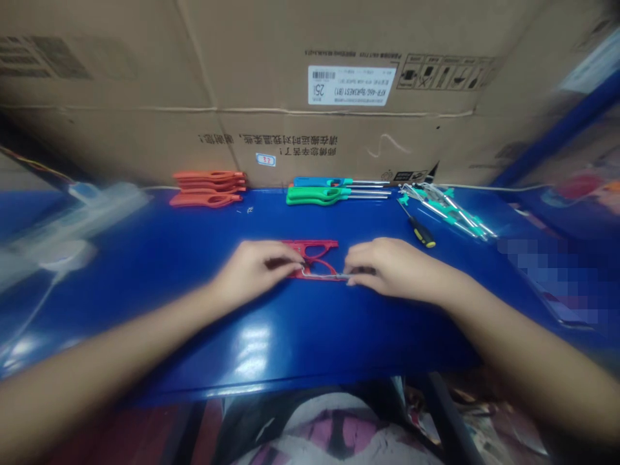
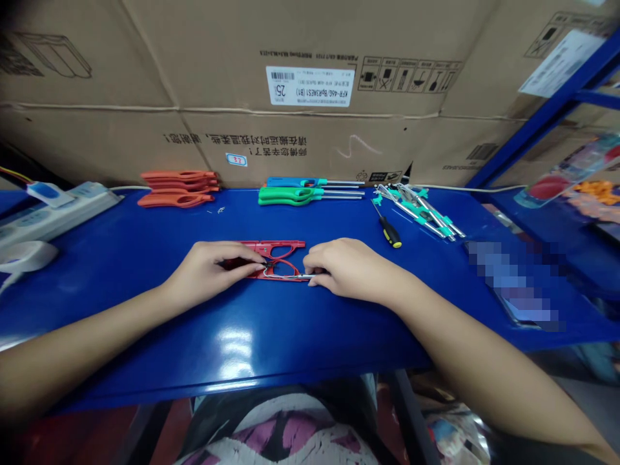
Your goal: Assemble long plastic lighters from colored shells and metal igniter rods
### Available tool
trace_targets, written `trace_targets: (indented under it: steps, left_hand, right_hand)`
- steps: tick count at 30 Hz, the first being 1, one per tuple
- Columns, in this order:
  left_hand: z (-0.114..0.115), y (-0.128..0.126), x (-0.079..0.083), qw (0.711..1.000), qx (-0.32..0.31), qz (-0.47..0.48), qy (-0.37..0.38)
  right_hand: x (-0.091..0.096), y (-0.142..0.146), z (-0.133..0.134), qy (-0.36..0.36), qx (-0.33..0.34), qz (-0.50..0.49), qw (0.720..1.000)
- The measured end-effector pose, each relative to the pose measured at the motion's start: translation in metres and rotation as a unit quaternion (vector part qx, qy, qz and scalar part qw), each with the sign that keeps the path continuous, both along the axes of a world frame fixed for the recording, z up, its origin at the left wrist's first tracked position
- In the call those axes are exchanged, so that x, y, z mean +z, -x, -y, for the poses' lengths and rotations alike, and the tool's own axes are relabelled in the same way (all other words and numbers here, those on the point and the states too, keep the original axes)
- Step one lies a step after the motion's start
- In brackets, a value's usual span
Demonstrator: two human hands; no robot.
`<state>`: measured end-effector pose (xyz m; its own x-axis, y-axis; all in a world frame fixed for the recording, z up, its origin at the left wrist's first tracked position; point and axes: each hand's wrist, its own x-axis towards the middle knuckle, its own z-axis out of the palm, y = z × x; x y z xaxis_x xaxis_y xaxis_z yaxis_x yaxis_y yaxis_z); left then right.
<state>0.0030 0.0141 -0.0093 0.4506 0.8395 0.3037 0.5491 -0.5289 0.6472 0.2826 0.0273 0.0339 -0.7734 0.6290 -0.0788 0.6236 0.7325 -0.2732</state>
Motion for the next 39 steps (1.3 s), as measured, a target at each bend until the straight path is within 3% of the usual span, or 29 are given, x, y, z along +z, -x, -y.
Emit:
trace_targets:
  steps: [7,16,23,28,34,39]
  left_hand:
    - [0.0,0.002,-0.001,1.0,-0.001,-0.022,-0.016]
    - [0.001,-0.003,-0.005,0.998,-0.023,-0.015,-0.047]
    - [0.005,-0.009,-0.007,0.998,-0.027,-0.009,-0.049]
    - [0.003,-0.008,-0.01,0.997,-0.032,-0.007,-0.069]
    - [0.0,-0.004,-0.014,0.991,-0.058,-0.009,-0.121]
    - [-0.001,-0.004,-0.016,0.986,-0.077,-0.003,-0.151]
  right_hand:
    - [0.003,0.002,0.001,-0.012,0.004,-0.01,1.0]
    - [-0.011,0.009,-0.003,0.077,-0.096,-0.105,0.987]
    - [-0.009,0.016,-0.004,0.121,-0.156,-0.076,0.977]
    - [-0.011,0.012,-0.008,0.123,-0.139,-0.098,0.978]
    - [-0.014,0.006,-0.005,0.063,-0.029,-0.161,0.985]
    - [-0.021,0.017,0.006,0.035,-0.019,-0.153,0.987]
